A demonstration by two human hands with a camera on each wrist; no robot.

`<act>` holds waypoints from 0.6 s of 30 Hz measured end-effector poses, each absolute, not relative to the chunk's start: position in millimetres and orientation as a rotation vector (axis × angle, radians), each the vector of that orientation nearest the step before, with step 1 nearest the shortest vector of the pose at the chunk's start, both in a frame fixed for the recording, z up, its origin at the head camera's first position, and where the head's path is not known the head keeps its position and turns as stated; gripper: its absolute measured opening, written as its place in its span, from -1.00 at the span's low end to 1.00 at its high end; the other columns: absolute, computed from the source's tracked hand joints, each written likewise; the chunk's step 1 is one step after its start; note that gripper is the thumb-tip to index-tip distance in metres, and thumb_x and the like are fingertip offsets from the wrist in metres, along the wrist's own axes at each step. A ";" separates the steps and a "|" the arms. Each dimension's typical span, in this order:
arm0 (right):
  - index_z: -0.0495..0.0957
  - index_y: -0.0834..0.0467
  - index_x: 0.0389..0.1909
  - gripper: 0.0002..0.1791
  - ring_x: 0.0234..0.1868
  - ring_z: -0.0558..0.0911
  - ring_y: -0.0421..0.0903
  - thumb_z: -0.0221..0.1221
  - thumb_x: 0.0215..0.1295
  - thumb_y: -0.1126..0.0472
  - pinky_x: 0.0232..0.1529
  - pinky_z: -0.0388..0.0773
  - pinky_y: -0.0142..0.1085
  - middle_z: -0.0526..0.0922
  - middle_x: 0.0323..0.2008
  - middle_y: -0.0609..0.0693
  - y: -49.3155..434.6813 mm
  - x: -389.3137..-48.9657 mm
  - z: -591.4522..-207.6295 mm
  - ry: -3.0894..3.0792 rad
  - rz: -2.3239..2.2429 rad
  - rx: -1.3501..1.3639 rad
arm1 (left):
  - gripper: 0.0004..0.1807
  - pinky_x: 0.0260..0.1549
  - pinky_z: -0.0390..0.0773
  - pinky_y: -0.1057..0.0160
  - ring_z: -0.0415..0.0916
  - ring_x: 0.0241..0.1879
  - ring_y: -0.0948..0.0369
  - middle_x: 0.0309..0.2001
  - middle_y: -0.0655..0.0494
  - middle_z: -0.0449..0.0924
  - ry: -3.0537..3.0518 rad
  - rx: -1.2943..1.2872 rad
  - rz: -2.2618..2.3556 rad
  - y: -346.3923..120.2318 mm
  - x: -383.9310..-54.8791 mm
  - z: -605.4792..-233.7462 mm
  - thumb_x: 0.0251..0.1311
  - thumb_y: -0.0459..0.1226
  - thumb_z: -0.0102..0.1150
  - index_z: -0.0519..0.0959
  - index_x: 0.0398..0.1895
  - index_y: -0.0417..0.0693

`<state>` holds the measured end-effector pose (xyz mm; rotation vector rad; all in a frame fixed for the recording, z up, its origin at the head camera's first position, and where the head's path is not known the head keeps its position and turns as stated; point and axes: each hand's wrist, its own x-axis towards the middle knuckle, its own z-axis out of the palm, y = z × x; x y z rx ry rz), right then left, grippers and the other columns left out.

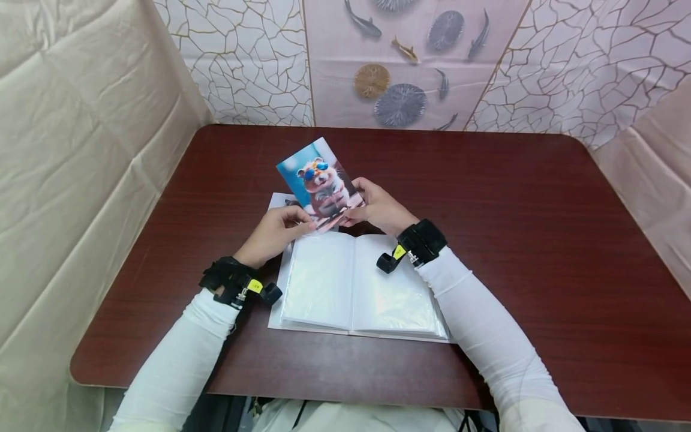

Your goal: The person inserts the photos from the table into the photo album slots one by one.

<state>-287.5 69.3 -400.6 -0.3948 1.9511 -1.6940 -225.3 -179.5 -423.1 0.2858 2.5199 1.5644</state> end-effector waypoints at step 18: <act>0.33 0.18 0.38 -0.58 -0.11 0.66 -0.13 0.00 0.59 0.23 0.01 0.66 -0.23 0.61 0.08 0.13 68.5 -288.6 -403.7 2.070 -1.540 -0.454 | -0.76 -0.54 0.36 0.38 0.37 -0.47 0.13 -0.09 -0.06 0.50 2.492 0.344 1.699 -176.4 -223.6 -423.0 0.33 -0.28 0.30 0.61 0.01 -0.10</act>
